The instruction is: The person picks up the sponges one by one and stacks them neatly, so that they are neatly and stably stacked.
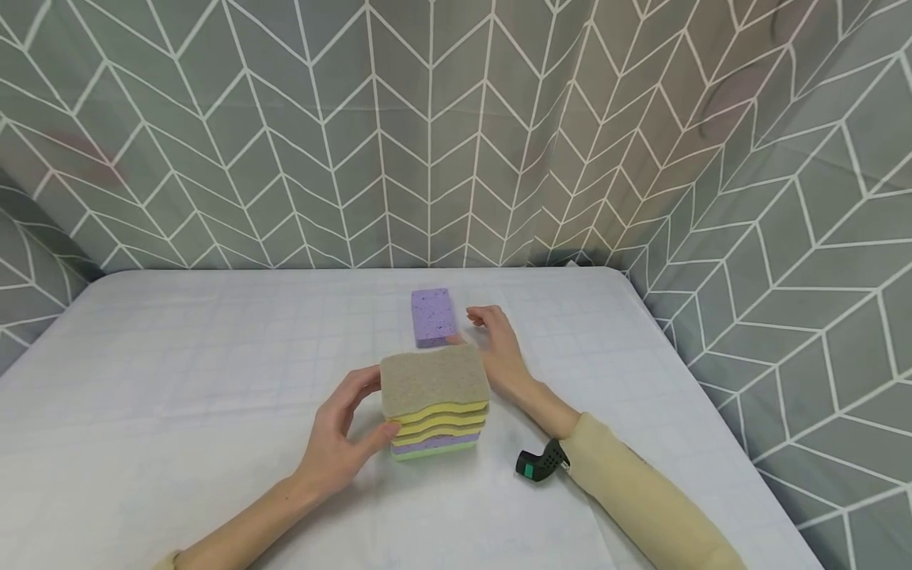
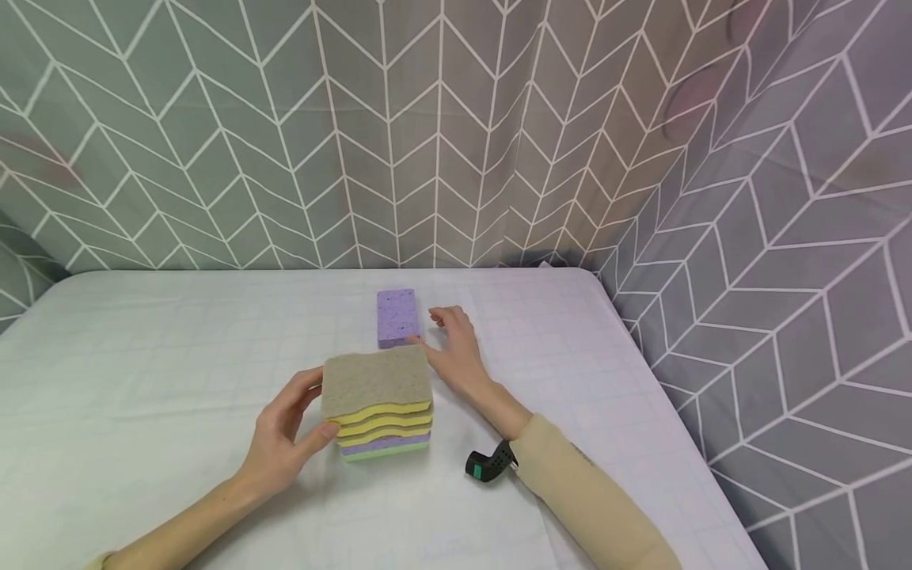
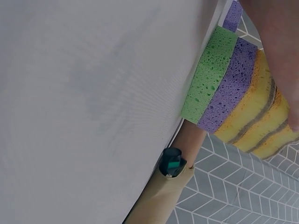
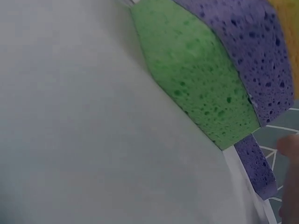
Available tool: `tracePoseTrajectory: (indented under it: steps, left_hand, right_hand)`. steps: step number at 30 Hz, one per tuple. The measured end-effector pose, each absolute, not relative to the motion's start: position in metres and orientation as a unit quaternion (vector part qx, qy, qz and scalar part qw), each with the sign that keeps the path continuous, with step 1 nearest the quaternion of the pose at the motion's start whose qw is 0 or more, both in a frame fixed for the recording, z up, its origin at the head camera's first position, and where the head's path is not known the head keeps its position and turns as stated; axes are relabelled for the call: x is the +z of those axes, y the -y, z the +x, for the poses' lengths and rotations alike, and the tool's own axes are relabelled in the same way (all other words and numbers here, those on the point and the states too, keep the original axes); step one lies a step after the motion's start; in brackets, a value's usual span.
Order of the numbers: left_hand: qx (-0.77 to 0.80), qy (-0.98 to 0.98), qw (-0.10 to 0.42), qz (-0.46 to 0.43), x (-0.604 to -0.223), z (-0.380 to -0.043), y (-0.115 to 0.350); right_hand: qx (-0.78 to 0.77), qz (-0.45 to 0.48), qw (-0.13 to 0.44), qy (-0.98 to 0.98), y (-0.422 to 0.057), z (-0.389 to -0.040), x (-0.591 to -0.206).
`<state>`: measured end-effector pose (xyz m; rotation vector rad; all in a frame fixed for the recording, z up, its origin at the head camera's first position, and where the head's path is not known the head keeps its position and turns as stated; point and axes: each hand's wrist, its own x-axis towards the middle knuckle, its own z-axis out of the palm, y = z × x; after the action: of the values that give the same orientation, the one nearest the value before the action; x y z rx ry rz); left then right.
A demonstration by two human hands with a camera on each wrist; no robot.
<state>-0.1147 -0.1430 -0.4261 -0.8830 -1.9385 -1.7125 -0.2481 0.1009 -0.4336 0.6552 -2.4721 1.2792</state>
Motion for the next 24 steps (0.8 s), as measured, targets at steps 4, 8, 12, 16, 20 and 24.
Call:
tracePoseTrajectory:
  steps: [4,8,12,16,20,24]
  left_hand:
    - [-0.612,0.694,0.207,-0.317,-0.427,-0.115,0.143]
    - [-0.611,0.695,0.206,-0.319,-0.427,-0.115,0.143]
    - [-0.610,0.696,0.205,-0.318,-0.427,-0.115,0.143]
    - [-0.612,0.694,0.206,-0.320,-0.426,-0.115,0.143]
    - [-0.613,0.689,0.208,-0.326,-0.426,-0.115,0.143]
    - [-0.612,0.689,0.210,-0.327,-0.425,-0.115,0.143]
  right_hand:
    - [0.389,0.239,0.120,0.881,-0.096,-0.257,-0.433]
    - [0.366,0.236,0.101,0.895,-0.094,-0.261,-0.433]
    - [0.370,0.239,0.098,0.892,-0.095,-0.261,-0.433]
    - [0.379,0.239,0.104,0.888,-0.095,-0.260,-0.433]
    - [0.396,0.224,0.114,0.883,-0.096,-0.260,-0.433]
    - [0.409,0.184,0.121,0.885,-0.095,-0.262,-0.434]
